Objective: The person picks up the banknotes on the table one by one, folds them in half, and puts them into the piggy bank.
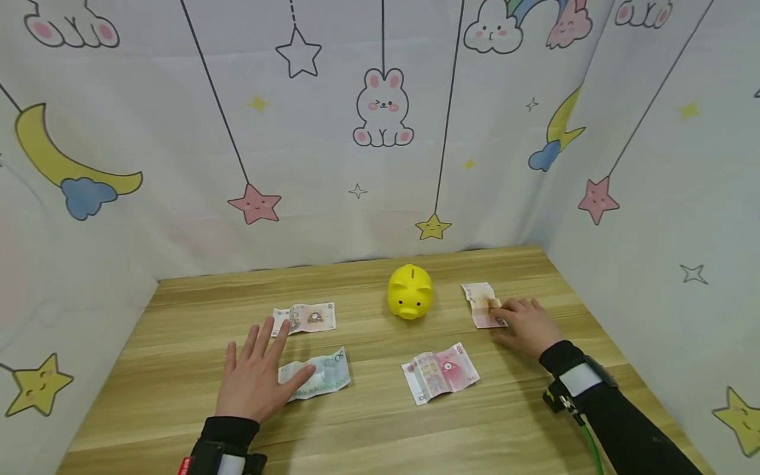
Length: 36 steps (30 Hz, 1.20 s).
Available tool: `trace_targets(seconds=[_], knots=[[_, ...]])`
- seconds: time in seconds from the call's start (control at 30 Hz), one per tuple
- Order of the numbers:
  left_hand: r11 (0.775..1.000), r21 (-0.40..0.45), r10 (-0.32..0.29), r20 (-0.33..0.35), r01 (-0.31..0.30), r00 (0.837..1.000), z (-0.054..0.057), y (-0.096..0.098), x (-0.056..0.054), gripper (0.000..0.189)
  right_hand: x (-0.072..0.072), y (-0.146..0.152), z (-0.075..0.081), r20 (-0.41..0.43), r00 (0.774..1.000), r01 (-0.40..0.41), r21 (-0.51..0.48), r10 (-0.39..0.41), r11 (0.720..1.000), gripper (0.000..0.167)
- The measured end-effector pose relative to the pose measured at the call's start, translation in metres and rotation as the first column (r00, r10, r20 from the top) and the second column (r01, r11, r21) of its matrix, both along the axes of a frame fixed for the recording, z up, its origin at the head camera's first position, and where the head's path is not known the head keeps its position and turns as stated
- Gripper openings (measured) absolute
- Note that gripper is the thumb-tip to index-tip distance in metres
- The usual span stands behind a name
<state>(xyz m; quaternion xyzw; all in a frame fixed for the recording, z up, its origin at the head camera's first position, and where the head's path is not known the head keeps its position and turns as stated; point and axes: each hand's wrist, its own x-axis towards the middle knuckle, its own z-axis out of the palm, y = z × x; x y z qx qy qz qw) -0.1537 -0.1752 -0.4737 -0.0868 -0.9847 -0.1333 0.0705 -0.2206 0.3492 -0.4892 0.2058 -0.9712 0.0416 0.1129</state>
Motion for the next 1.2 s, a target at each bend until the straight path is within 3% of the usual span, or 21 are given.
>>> trace_targets(seconds=[0.7,1.2], knots=[[1.000,-0.018,0.015,0.018,-0.014,1.000,-0.006,-0.001,-0.003,0.100,-0.006,0.000,-0.012,-0.089,0.994,-0.060,0.011,0.061,0.998,0.022],[0.999,-0.037,0.012,0.022,-0.011,1.000,-0.003,0.000,0.001,0.099,-0.009,0.000,-0.019,-0.145,0.982,-0.111,0.048,0.117,0.993,0.011]])
